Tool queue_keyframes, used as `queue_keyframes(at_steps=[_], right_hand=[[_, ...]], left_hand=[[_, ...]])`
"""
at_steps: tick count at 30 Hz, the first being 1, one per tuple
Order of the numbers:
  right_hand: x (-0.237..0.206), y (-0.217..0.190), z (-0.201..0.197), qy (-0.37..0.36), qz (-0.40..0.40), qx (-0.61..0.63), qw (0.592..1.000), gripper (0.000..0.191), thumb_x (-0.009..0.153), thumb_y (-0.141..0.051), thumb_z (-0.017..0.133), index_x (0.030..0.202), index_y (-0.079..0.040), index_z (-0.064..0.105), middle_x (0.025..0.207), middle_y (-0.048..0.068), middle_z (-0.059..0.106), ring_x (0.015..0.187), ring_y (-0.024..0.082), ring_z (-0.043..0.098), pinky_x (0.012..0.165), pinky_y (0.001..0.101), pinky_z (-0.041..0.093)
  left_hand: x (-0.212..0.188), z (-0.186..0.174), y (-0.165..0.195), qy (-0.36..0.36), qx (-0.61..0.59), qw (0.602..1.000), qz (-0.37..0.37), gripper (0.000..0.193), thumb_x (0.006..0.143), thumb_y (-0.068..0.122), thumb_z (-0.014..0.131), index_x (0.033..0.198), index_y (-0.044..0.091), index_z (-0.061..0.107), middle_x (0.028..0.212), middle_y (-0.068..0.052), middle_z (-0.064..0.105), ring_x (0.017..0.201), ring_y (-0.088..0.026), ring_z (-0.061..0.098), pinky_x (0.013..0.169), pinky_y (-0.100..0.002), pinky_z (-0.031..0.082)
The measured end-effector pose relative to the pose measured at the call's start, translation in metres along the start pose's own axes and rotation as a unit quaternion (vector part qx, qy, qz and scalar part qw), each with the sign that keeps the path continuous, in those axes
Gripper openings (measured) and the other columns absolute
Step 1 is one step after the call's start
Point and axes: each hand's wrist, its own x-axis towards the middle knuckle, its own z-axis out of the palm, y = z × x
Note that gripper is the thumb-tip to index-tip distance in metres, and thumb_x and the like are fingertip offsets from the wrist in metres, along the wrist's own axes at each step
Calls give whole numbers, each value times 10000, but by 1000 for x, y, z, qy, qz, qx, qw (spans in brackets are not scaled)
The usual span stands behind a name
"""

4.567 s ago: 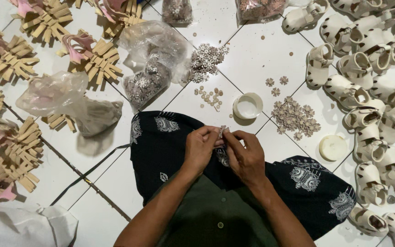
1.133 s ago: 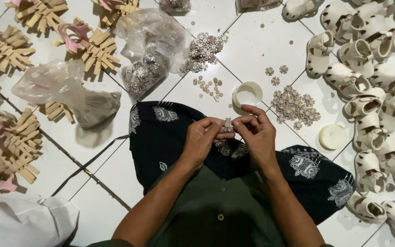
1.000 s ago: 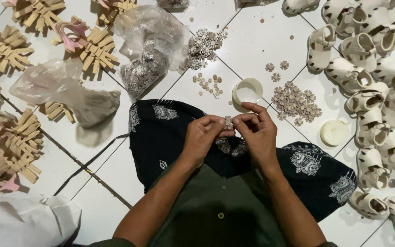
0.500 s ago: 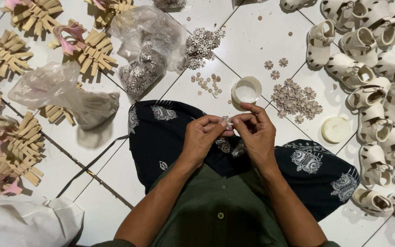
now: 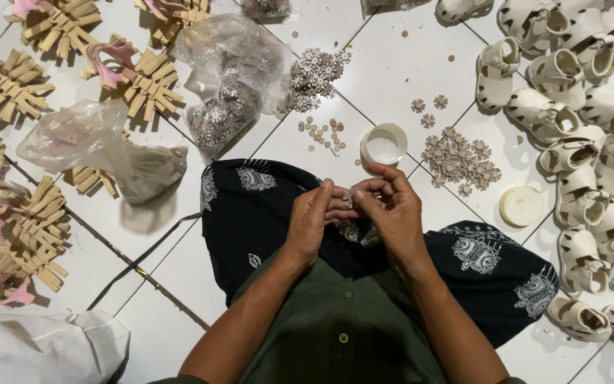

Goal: The person sits on the floor and assembles small flower-shaped wooden pieces by inserting a pin into the center of each piece. They repeatedly pick up a piece, insert a pin, and place the assembled unit on the floor.

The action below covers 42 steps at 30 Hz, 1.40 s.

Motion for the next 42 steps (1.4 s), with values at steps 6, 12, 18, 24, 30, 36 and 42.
queue_keyframes(at_steps=[6,12,18,24,30,36,42], right_hand=[[1,-2,-8,14,8,-4,1000,481,930,-35,703,1373,43,534,954,84,703,864,128,690,797,279,599],[-3,-2,-7,19,-18,-14,1000,482,924,-8,703,1372,28,529,951,72,705,847,110,681,755,258,571],[-7,0,-8,13,-55,-40,998,457,944,-3,690,1370,23,527,961,77,715,874,109,698,784,252,601],[-5,6,-11,8,-32,-11,999,456,944,-15,687,1368,40,528,962,85,709,869,111,697,753,249,604],[-2,12,-15,10,-33,-4,999,438,967,-24,672,1375,41,527,962,92,710,848,113,695,740,250,598],[-3,13,-10,-18,-74,-42,996,542,914,-33,733,1391,53,490,1005,98,686,903,117,680,771,248,585],[-2,14,-17,-7,-28,5,1000,469,976,-70,666,1398,48,498,1017,78,710,927,108,696,814,245,606]], left_hand=[[2,1,1,-16,-27,999,-10,466,1083,353,472,1127,-73,655,987,-176,766,879,-231,792,811,-307,624],[2,6,-8,-31,-11,999,27,213,1015,138,679,1060,-69,673,933,-146,759,848,-162,749,784,-264,599],[3,9,-3,-14,81,996,28,218,989,139,696,1015,-77,704,829,-137,773,774,-158,758,703,-263,604],[4,10,1,-31,85,996,14,233,991,154,689,1034,-74,709,847,-148,775,786,-165,764,718,-267,611],[7,5,-4,-51,28,998,-19,458,1053,375,512,1082,-48,684,964,-143,765,847,-184,773,782,-290,623],[3,2,-6,-52,47,998,-4,642,1103,496,410,1126,-78,696,990,-179,758,860,-205,733,802,-297,590],[4,4,-4,-39,17,999,-15,443,1043,366,542,1067,-49,696,966,-164,769,866,-206,777,810,-305,617]])
